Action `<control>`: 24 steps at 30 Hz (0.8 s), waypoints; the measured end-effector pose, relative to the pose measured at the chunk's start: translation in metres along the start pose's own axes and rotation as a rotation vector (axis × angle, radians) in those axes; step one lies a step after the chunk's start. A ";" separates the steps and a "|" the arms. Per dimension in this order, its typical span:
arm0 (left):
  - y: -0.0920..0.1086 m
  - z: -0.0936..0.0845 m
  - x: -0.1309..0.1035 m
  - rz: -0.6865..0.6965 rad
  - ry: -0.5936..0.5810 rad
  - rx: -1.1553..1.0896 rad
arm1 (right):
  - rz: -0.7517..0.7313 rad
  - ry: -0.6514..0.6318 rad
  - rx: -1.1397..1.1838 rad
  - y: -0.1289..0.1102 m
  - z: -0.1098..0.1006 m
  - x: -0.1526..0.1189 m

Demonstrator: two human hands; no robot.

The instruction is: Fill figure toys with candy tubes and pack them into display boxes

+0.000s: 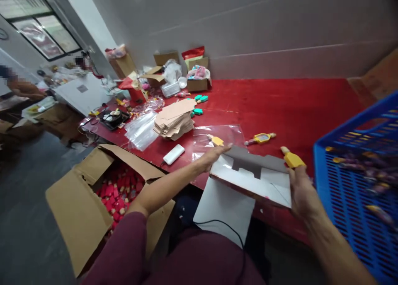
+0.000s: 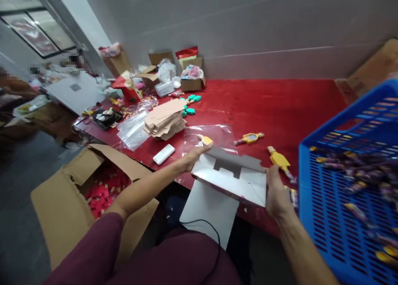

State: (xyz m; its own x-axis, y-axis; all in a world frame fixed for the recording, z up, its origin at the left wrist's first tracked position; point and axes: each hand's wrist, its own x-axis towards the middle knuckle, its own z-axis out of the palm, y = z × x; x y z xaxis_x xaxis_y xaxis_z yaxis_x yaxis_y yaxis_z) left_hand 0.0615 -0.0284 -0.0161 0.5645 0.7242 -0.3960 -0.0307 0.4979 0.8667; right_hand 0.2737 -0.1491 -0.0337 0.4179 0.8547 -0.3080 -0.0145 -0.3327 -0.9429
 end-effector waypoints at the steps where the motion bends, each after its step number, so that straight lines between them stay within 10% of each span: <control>1: 0.002 -0.002 -0.001 -0.018 -0.037 0.039 | 0.087 -0.007 0.085 -0.005 0.000 -0.002; 17: -0.024 -0.020 0.007 0.110 0.053 0.349 | -0.092 0.069 -0.539 -0.005 0.008 0.014; 21: 0.005 -0.017 -0.004 0.045 0.122 0.236 | -0.223 0.007 -0.315 -0.018 0.005 -0.004; 24: 0.052 -0.035 -0.030 0.047 0.162 0.197 | -0.447 0.231 -0.017 -0.030 0.001 -0.044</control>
State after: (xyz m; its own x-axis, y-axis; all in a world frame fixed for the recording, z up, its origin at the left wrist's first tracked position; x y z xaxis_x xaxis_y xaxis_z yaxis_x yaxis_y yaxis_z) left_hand 0.0142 -0.0079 0.0307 0.4265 0.8192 -0.3833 0.1166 0.3705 0.9215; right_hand 0.2545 -0.1762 0.0085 0.5699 0.8053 0.1634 0.2258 0.0377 -0.9734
